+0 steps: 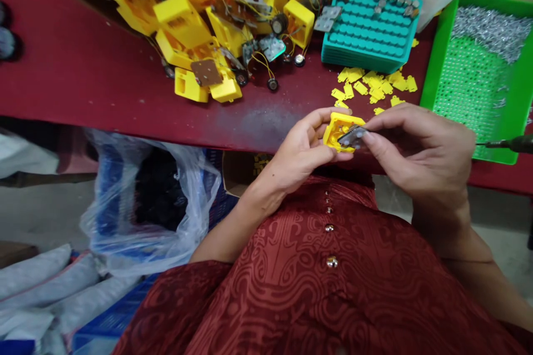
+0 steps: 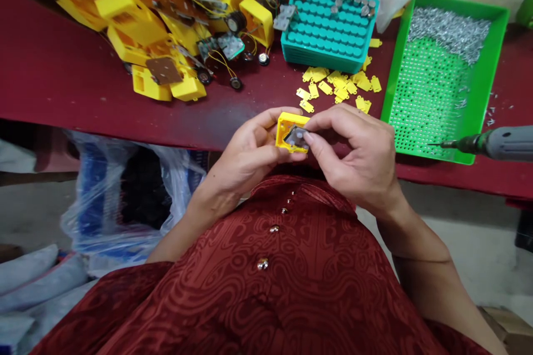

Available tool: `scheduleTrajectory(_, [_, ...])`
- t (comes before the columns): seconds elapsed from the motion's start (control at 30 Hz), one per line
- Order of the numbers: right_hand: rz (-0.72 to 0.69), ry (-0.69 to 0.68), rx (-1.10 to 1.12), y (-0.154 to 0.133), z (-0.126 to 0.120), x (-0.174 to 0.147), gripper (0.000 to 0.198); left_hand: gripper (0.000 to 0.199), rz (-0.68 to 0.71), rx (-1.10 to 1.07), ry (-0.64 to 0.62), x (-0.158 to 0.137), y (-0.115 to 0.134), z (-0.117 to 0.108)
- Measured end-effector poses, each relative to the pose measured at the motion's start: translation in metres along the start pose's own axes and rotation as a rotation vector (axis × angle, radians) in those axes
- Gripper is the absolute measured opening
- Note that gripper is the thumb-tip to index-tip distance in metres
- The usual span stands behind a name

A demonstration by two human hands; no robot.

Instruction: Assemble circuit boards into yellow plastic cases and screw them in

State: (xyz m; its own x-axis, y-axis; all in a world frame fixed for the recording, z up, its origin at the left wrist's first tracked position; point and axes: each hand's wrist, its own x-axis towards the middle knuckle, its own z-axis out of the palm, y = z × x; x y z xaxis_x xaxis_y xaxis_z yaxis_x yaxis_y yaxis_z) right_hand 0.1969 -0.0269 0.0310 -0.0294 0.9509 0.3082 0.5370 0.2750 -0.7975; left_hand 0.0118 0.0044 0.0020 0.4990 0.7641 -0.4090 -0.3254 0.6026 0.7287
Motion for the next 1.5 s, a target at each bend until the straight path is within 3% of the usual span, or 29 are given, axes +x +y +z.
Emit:
scheduleTrajectory(0.23, [-0.033, -0.006, -0.075, 0.001, 0.002, 0.002, 0.007, 0.061, 0.023, 0.013, 0.019, 0.001, -0.003, 0.004])
scheduleTrajectory(0.43, [-0.051, 0.02, -0.046, 0.001, 0.006, 0.001, 0.007, 0.058, 0.024, 0.014, 0.037, 0.003, -0.003, 0.005])
scheduleTrajectory(0.7, [0.077, 0.082, 0.012, 0.004, 0.013, -0.008, 0.007, 0.054, 0.061, 0.031, 0.073, 0.003, -0.005, 0.007])
scheduleTrajectory(1.1, [0.106, 0.079, 0.092, 0.012, 0.016, -0.009, 0.007, 0.06, 0.103, 0.067, 0.078, 0.004, -0.006, 0.007])
scheduleTrajectory(1.23, [0.119, 0.07, 0.117, 0.012, 0.016, -0.009, 0.007, 0.051, 0.088, 0.049, 0.086, 0.003, -0.005, 0.008])
scheduleTrajectory(1.5, [0.027, 0.059, 0.035, 0.011, 0.014, -0.004, 0.007, 0.048, 0.105, 0.029, 0.12, 0.009, -0.005, 0.01])
